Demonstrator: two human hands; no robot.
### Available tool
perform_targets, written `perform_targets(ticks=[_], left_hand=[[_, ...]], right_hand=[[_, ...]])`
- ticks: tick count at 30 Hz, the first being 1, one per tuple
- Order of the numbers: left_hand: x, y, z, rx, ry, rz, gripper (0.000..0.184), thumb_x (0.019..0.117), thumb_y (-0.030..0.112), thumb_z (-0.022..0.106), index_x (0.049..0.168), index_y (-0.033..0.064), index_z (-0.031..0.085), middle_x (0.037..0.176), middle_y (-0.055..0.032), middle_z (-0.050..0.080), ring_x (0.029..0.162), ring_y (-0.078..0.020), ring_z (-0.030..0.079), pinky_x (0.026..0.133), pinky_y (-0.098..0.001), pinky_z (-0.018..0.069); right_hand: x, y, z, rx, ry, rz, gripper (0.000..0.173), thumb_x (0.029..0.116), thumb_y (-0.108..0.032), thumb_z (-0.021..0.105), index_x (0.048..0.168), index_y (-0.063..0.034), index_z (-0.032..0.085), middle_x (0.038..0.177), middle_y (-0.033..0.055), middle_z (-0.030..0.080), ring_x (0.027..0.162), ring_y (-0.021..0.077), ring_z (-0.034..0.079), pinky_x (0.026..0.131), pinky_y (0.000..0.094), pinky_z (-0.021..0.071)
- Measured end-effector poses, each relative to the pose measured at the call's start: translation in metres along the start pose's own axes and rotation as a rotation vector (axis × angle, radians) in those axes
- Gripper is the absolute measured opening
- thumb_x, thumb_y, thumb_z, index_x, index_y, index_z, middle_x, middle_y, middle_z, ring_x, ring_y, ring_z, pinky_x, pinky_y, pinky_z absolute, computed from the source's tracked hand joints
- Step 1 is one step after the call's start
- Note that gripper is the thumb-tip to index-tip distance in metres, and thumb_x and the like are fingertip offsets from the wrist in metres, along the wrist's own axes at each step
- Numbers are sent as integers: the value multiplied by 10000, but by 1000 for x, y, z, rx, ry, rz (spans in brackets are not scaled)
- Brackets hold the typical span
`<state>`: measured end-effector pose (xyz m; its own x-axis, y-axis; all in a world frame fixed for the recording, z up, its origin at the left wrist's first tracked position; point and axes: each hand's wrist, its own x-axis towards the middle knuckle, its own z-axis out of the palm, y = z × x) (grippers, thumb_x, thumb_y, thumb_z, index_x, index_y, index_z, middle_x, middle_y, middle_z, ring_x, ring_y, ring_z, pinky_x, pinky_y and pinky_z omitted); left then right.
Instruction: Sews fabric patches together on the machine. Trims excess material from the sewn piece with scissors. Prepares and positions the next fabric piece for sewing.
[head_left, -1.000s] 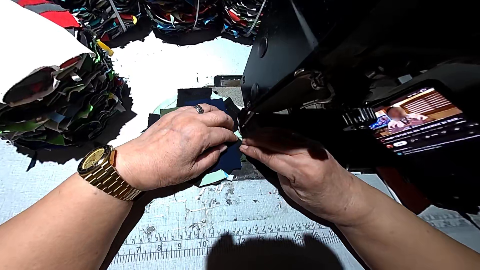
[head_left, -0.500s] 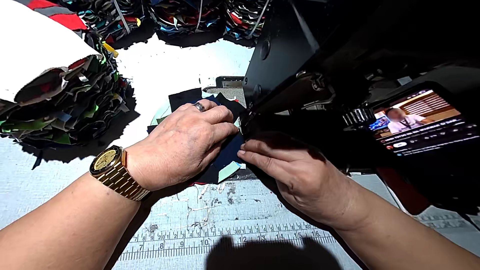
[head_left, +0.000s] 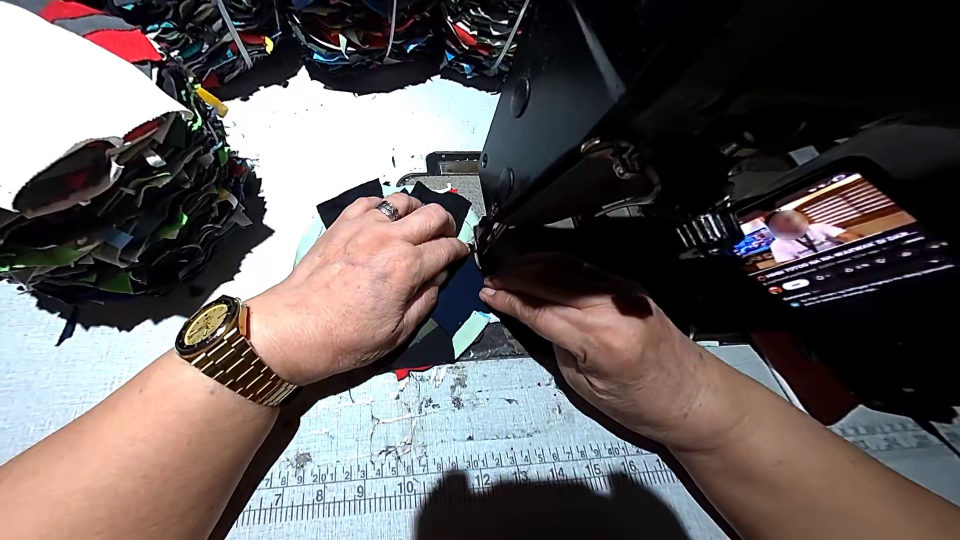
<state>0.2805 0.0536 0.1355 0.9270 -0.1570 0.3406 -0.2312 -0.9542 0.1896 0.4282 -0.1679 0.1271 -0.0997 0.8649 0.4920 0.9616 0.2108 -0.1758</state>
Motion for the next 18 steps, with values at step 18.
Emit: perform_targets(ticks=[18], left_hand=[[-5, -2, -4, -193, 52, 98, 266, 995, 249, 557, 1098, 146, 779, 1200, -23, 694, 1238, -199, 590, 1074, -432, 463]], right_hand=[[-1, -7, -1, 47, 1, -16, 300, 973, 38, 527, 1161, -10, 756, 1198, 150, 719, 1194, 248, 653, 1074, 353, 500]])
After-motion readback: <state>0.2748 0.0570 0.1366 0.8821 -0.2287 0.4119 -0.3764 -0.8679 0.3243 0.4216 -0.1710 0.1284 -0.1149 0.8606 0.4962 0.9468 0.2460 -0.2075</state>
